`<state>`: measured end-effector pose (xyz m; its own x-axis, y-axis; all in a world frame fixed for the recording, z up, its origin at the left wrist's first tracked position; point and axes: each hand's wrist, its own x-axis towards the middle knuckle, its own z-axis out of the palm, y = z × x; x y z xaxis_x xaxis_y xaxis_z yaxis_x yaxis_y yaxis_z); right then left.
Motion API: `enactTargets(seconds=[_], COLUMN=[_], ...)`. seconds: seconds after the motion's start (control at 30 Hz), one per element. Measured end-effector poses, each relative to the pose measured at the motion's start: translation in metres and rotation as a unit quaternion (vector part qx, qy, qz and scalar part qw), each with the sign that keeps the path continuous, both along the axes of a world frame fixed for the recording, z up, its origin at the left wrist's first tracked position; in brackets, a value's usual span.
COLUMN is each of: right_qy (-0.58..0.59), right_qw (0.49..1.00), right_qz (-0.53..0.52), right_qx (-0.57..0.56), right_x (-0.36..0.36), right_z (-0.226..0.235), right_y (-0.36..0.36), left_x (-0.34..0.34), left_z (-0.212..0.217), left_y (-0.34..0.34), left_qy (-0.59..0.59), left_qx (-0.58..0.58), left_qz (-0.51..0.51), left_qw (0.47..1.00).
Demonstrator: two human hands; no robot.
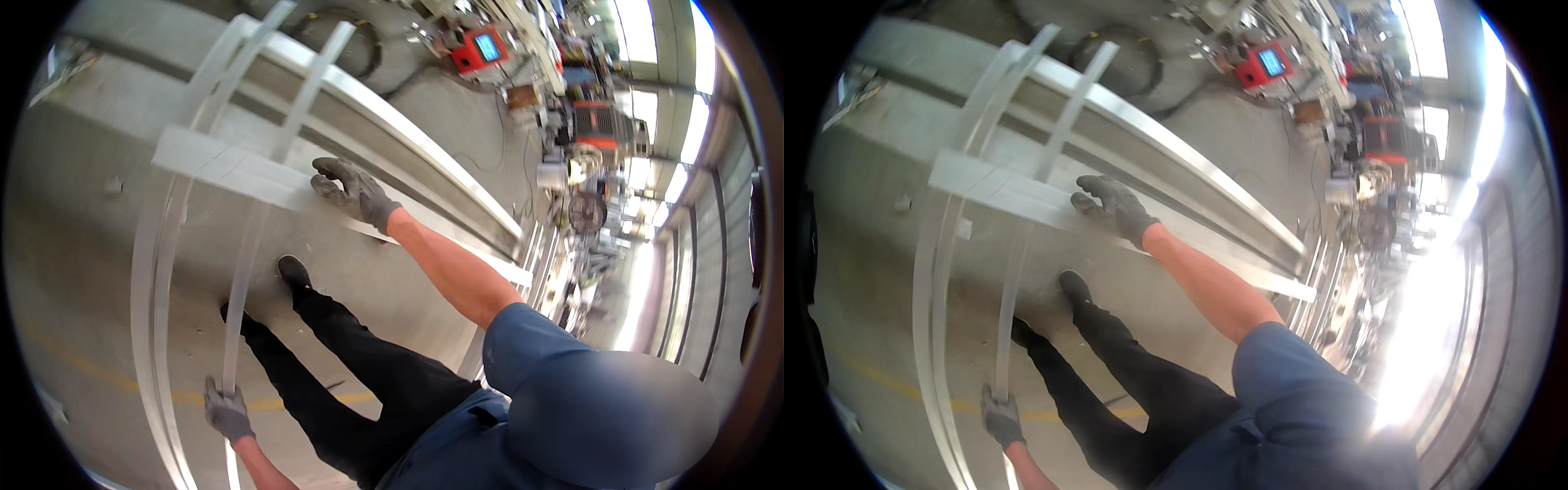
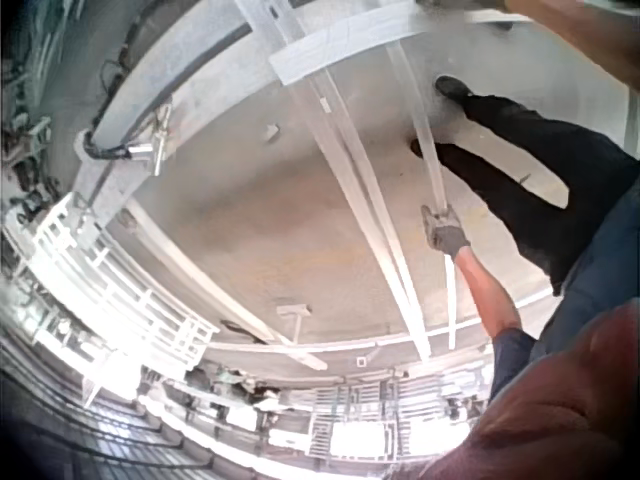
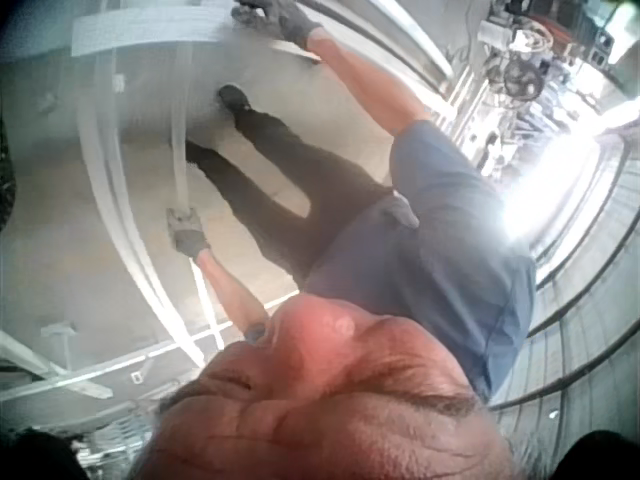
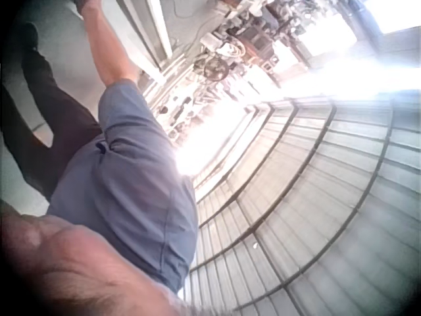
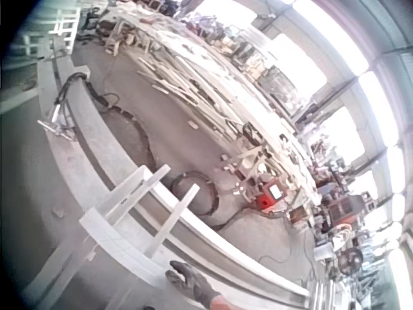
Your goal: The person picks up long white metal bars and fits them into a larger white metal frame structure on the floor. They repeatedly lift, align, and insert the bars into slots within the frame, adjusting their position to secure them.
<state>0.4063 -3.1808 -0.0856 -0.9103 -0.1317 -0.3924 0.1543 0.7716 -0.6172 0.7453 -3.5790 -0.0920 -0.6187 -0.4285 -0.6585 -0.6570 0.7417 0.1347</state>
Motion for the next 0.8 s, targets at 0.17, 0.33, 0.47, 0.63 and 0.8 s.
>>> enactTargets(seconds=[0.17, 0.33, 0.47, 0.63, 0.8], right_qy=[0.144, 0.114, -0.010, -0.098, -0.229], right_qw=[0.986, 0.980, 0.961, 0.924, 0.840], right_qz=[-0.086, -0.156, -0.273, -0.368, -0.489], right_qx=[0.013, 0.038, 0.040, 0.036, 0.048], right_x=[0.081, 0.217, 0.312, 0.479, 0.682], right_z=[0.032, 0.069, 0.111, 0.148, 0.151], right_y=[0.074, 0.136, 0.162, 0.179, 0.151], left_x=[0.127, 0.205, 0.159, 0.071, 0.017], left_z=[0.048, 0.104, 0.095, 0.086, 0.103], left_y=[-0.024, -0.009, 0.011, 0.033, 0.051], left_qy=[-0.036, -0.288, -0.214, -0.111, -0.028], left_qx=[-0.156, -0.075, 0.011, 0.049, 0.045], left_qz=[-0.119, -0.214, -0.245, -0.282, -0.291], left_qw=[0.980, 0.931, 0.945, 0.952, 0.955])
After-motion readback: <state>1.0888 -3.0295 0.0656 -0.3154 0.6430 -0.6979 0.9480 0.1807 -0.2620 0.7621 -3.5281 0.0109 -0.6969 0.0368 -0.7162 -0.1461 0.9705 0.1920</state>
